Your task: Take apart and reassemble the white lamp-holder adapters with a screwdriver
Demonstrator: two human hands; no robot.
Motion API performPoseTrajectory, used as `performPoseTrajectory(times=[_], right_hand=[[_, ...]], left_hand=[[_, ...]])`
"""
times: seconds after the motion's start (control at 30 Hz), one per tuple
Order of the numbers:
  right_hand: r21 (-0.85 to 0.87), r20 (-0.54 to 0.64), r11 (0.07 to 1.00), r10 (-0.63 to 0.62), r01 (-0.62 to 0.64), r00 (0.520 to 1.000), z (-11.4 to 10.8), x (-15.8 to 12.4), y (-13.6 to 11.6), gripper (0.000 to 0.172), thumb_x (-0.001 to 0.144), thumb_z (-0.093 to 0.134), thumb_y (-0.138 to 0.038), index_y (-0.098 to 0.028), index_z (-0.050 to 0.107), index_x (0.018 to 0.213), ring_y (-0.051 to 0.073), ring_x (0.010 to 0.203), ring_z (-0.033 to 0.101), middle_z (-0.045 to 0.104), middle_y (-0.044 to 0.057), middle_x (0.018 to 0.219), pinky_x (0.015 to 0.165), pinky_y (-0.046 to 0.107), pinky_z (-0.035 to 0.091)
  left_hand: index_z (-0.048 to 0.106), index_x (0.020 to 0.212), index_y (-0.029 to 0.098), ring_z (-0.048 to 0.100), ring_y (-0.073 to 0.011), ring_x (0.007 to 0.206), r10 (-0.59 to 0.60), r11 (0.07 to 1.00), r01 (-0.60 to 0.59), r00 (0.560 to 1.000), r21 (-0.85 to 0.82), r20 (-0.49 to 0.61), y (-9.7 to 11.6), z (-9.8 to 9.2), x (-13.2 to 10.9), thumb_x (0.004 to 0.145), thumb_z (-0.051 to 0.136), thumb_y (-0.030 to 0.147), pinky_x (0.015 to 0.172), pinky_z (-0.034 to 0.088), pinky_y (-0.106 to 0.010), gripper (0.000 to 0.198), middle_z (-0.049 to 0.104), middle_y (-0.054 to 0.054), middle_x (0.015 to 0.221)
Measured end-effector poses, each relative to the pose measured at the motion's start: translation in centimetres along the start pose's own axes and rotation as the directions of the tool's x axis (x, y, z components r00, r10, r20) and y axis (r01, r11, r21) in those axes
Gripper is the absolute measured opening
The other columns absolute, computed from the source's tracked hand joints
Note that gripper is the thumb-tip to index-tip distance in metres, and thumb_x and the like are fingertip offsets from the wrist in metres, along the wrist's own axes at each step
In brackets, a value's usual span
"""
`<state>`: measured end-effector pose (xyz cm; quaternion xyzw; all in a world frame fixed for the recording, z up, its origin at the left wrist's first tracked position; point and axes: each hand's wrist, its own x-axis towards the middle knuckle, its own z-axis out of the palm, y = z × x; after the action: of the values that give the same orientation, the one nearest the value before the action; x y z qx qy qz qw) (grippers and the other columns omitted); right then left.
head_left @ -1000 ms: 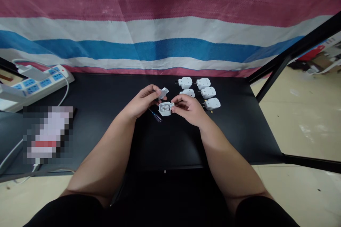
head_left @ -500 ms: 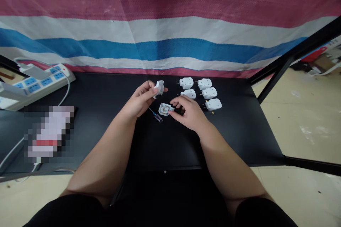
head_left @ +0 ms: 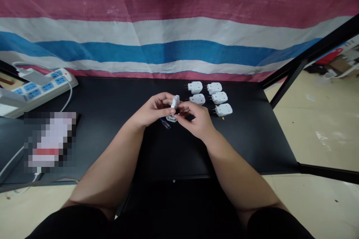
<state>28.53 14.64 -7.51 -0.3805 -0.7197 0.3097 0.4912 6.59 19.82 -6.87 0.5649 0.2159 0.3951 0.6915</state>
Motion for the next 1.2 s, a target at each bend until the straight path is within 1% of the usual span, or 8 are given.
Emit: performPoseTrajectory(times=[0.23, 0.37, 0.7, 0.83, 0.97, 1.07, 1.13, 1.2], right_hand=[[-0.045, 0.039, 0.998, 0.042, -0.04, 0.998, 0.0, 0.0, -0.4, 0.011, 0.095, 0.076, -0.027, -0.026, 0.073, 0.106, 0.018, 0.075, 0.076, 0.08, 0.002, 0.091, 0.074, 0.035, 0.067], [-0.049, 0.069, 0.993, 0.109, -0.105, 0.992, -0.1, 0.0, -0.5, 0.012, 0.093, 0.077, -0.027, -0.027, 0.072, 0.104, 0.018, 0.075, 0.074, 0.078, 0.001, 0.088, 0.074, 0.035, 0.065], [-0.035, 0.081, 0.987, 0.157, -0.155, 0.984, -0.2, 0.1, -0.8, 0.018, 0.086, 0.079, -0.03, -0.027, 0.064, 0.095, 0.015, 0.063, 0.063, 0.066, -0.003, 0.077, 0.062, 0.032, 0.055], [-0.02, 0.071, 0.99, 0.137, -0.136, 0.988, -0.2, 0.1, -1.1, 0.022, 0.086, 0.079, -0.029, -0.026, 0.057, 0.085, 0.013, 0.058, 0.059, 0.062, -0.005, 0.072, 0.059, 0.031, 0.05], [-0.064, 0.036, 0.993, 0.104, -0.102, 0.994, -0.3, 0.2, -1.1, 0.018, 0.087, 0.076, -0.027, -0.027, 0.058, 0.09, 0.015, 0.064, 0.06, 0.065, -0.003, 0.078, 0.064, 0.033, 0.053], [-0.093, -0.002, 0.993, 0.066, -0.066, 0.998, -0.5, 0.2, -0.7, 0.017, 0.089, 0.075, -0.026, -0.027, 0.058, 0.094, 0.016, 0.069, 0.062, 0.066, -0.001, 0.084, 0.069, 0.035, 0.055], [-0.086, -0.014, 0.995, 0.055, -0.056, 0.998, -0.6, 0.2, -0.4, 0.016, 0.09, 0.074, -0.025, -0.027, 0.059, 0.097, 0.017, 0.071, 0.064, 0.067, -0.001, 0.088, 0.07, 0.036, 0.056], [-0.082, -0.023, 0.995, 0.062, -0.064, 0.998, -0.7, 0.2, -0.3, 0.017, 0.09, 0.074, -0.025, -0.028, 0.06, 0.1, 0.018, 0.074, 0.066, 0.07, 0.0, 0.092, 0.073, 0.038, 0.059]], left_hand=[[0.084, 0.109, 0.019, 0.082, -0.0198, 0.089, -0.04, 0.995, 0.037, 0.999, 0.089, 0.032, 0.5, 0.4, 0.2, 0.091, 0.095, 0.039, 0.085, 0.064, -0.029, 0.029, 0.085, -0.009, 0.101], [0.084, 0.108, 0.018, 0.082, -0.0213, 0.089, -0.064, 0.99, 0.058, 0.997, 0.127, 0.042, 0.8, 0.7, 0.2, 0.092, 0.093, 0.044, 0.083, 0.065, -0.031, 0.032, 0.085, -0.011, 0.102], [0.082, 0.106, 0.017, 0.082, -0.0225, 0.089, -0.079, 0.992, 0.074, 0.996, 0.106, 0.039, 0.7, 0.8, 0.2, 0.091, 0.095, 0.046, 0.082, 0.065, -0.031, 0.035, 0.085, -0.012, 0.1], [0.083, 0.107, 0.016, 0.08, -0.0202, 0.084, -0.069, 0.99, 0.07, 0.998, 0.121, -0.008, 0.6, 0.5, 0.2, 0.09, 0.095, 0.049, 0.079, 0.063, -0.029, 0.039, 0.085, -0.012, 0.099], [0.083, 0.114, 0.018, 0.079, -0.0221, 0.091, 0.007, 0.981, 0.023, 0.988, 0.191, -0.155, 0.3, -0.2, 0.1, 0.087, 0.096, 0.047, 0.084, 0.062, -0.032, 0.043, 0.085, -0.012, 0.106], [0.082, 0.12, 0.02, 0.076, -0.027, 0.101, 0.135, 0.882, 0.029, 0.94, 0.47, -0.313, 0.2, -1.1, 0.1, 0.079, 0.099, 0.04, 0.098, 0.06, -0.041, 0.049, 0.083, -0.012, 0.113], [0.084, 0.118, 0.021, 0.073, -0.0313, 0.104, 0.228, 0.714, 0.103, 0.901, 0.693, -0.368, 0.0, -2.0, 0.1, 0.075, 0.099, 0.034, 0.109, 0.054, -0.05, 0.048, 0.082, -0.011, 0.111], [0.084, 0.112, 0.023, 0.071, -0.0363, 0.107, 0.277, 0.592, 0.148, 0.886, 0.792, -0.373, -0.2, -2.8, 0.1, 0.073, 0.096, 0.03, 0.118, 0.045, -0.059, 0.042, 0.081, -0.011, 0.108]])
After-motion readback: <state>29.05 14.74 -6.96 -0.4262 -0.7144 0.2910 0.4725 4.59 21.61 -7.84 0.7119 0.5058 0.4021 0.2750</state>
